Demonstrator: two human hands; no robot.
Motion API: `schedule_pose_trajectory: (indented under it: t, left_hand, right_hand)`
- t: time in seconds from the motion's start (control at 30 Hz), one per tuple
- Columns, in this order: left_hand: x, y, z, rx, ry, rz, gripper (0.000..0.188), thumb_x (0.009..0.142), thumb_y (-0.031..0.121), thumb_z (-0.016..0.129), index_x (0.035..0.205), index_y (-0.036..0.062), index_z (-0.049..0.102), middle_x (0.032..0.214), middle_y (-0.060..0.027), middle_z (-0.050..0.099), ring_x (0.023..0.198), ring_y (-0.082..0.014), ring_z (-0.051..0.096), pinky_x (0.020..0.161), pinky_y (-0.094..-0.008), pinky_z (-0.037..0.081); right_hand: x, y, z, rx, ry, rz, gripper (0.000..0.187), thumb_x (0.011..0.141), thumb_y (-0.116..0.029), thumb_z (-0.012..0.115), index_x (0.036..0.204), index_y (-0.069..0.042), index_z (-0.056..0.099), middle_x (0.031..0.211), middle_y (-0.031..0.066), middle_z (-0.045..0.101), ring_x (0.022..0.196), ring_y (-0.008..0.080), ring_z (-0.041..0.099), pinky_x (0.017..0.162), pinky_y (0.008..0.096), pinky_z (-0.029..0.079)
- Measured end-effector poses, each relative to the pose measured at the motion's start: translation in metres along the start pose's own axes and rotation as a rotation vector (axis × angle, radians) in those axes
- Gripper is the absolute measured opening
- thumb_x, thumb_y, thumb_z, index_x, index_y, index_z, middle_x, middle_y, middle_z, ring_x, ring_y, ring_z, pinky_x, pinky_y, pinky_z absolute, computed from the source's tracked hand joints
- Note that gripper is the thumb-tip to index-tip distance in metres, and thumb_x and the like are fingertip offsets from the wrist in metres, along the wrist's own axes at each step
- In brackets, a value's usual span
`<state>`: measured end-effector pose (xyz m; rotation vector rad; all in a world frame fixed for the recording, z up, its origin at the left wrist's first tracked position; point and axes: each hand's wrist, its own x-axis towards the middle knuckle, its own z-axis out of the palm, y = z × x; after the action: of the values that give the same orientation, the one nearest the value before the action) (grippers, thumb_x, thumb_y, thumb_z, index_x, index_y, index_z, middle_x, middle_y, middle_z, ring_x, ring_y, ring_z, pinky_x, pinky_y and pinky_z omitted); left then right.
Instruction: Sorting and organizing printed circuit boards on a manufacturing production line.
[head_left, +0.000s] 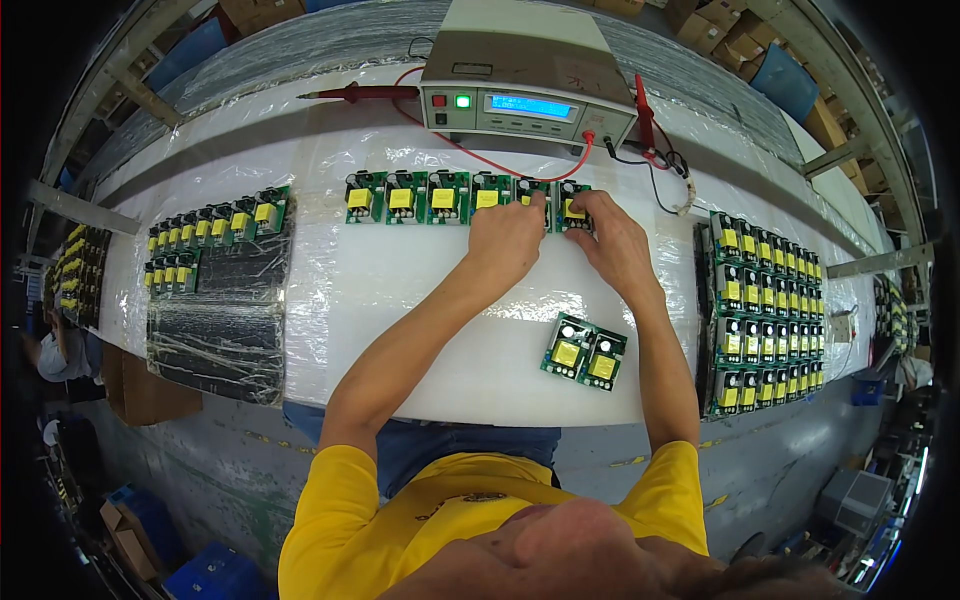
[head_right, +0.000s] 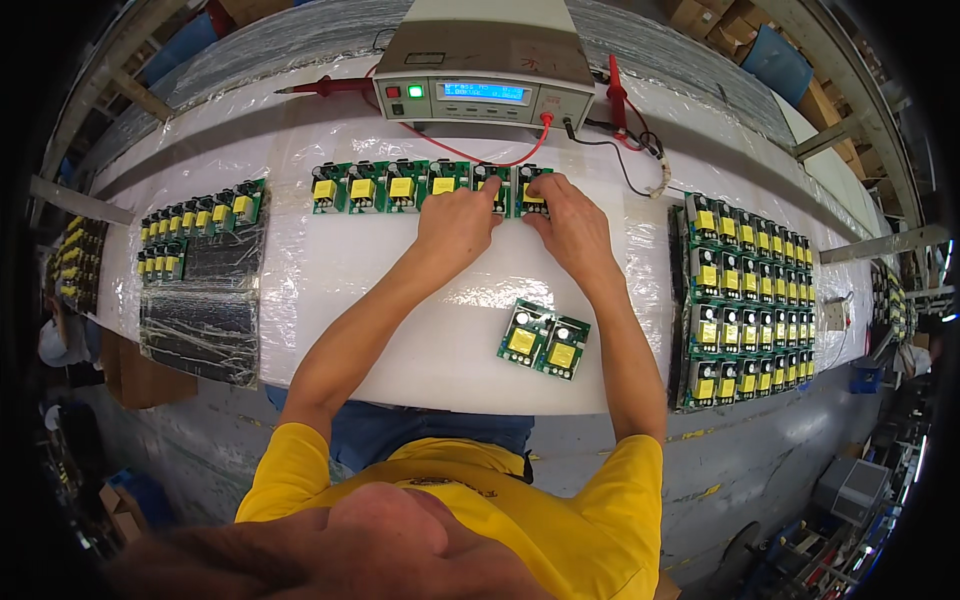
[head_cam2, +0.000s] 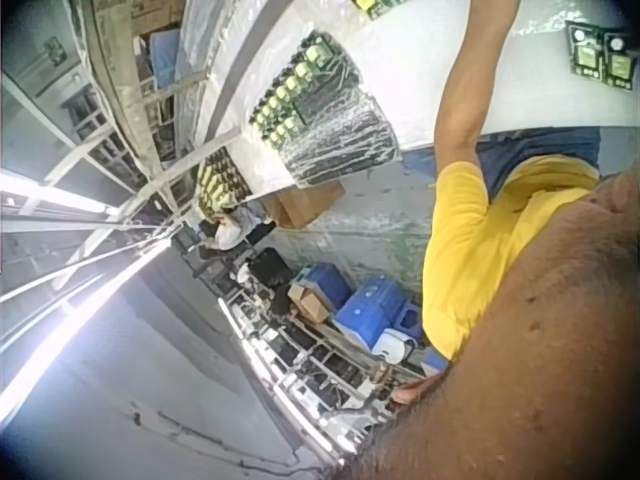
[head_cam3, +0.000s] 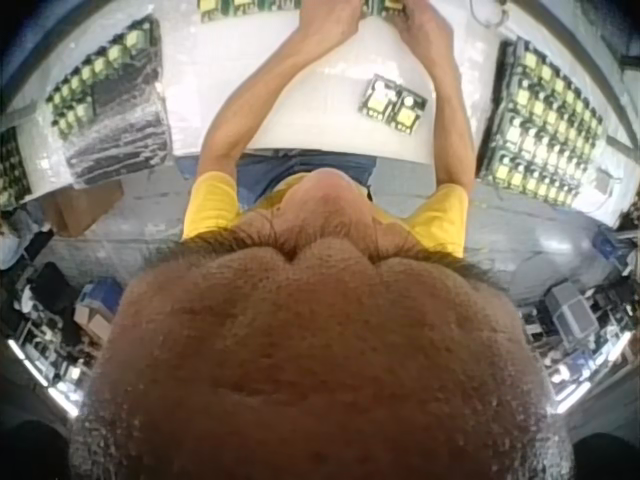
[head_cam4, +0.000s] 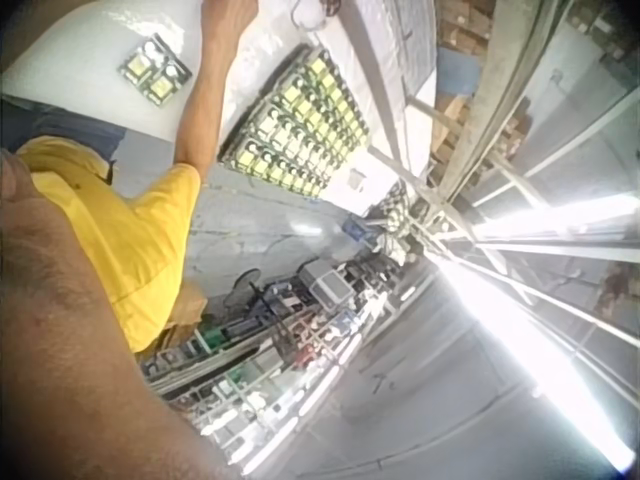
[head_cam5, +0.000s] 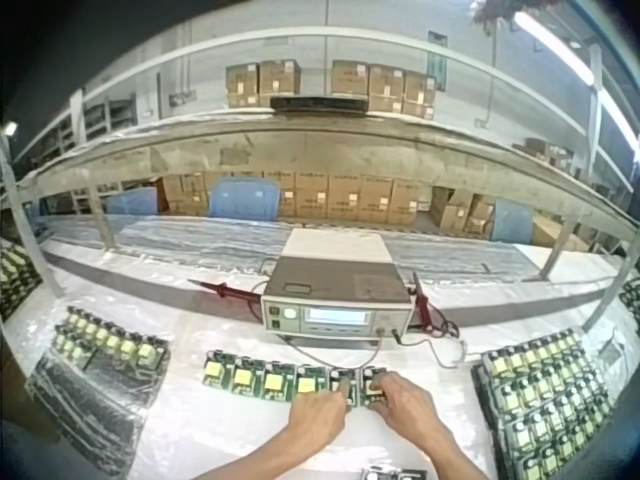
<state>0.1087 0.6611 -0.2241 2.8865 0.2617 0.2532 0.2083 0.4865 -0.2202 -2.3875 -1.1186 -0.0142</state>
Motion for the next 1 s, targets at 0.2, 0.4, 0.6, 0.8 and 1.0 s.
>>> schedule_pose_trajectory:
  t: [0.2,0.4,0.6,0.8,1.0]
  left_hand:
    - [0.002,-0.002,0.000,-0.002,0.011,0.027,0.027,0.094,0.010,0.066,0.120,-0.0002,0.068,0.080,-0.0142,0.079,0.067,-0.0335,0.076,0.058,-0.0443,0.055]
    - [0.003,-0.002,0.001,0.013,-0.001,0.021,0.030,0.094,0.009,0.066,0.122,-0.0007,0.068,0.080,-0.0149,0.079,0.068,-0.0333,0.077,0.058,-0.0450,0.055]
    - [0.001,0.001,0.005,0.038,0.022,0.037,0.037,0.094,0.008,0.066,0.130,-0.0007,0.065,0.081,-0.0150,0.079,0.067,-0.0340,0.076,0.058,-0.0458,0.055]
    - [-0.045,0.010,-0.023,-0.159,-0.018,0.071,0.048,0.095,0.022,0.075,0.141,0.0137,0.064,0.087,-0.0110,0.080,0.072,-0.0341,0.076,0.060,-0.0444,0.055]
    - [-0.128,0.048,-0.019,-0.336,-0.137,0.396,0.043,0.095,0.031,0.078,0.135,0.0172,0.068,0.098,-0.0085,0.079,0.079,-0.0270,0.076,0.061,-0.0369,0.053]
  right_hand:
    - [0.002,-0.001,-0.002,0.009,-0.001,-0.003,0.032,0.090,-0.008,0.079,0.118,-0.013,0.064,0.120,-0.0014,0.071,0.099,0.0269,0.072,0.087,0.0400,0.056]
    - [0.003,0.001,-0.001,0.016,0.007,-0.025,0.032,0.090,-0.009,0.079,0.118,-0.013,0.064,0.120,-0.0015,0.071,0.099,0.0277,0.072,0.087,0.0409,0.056]
    - [-0.003,0.009,0.003,-0.026,0.048,-0.063,0.034,0.090,-0.012,0.080,0.120,-0.013,0.066,0.121,-0.0016,0.070,0.097,0.0286,0.071,0.087,0.0418,0.056]
    - [-0.062,-0.017,-0.047,-0.003,0.092,-0.023,0.042,0.087,-0.011,0.084,0.126,-0.011,0.068,0.128,-0.0007,0.069,0.096,0.0260,0.070,0.087,0.0372,0.056]
    - [-0.184,-0.026,-0.084,0.083,-0.322,0.245,0.044,0.086,-0.010,0.085,0.126,-0.012,0.067,0.132,-0.0009,0.066,0.094,0.0245,0.069,0.083,0.0352,0.055]
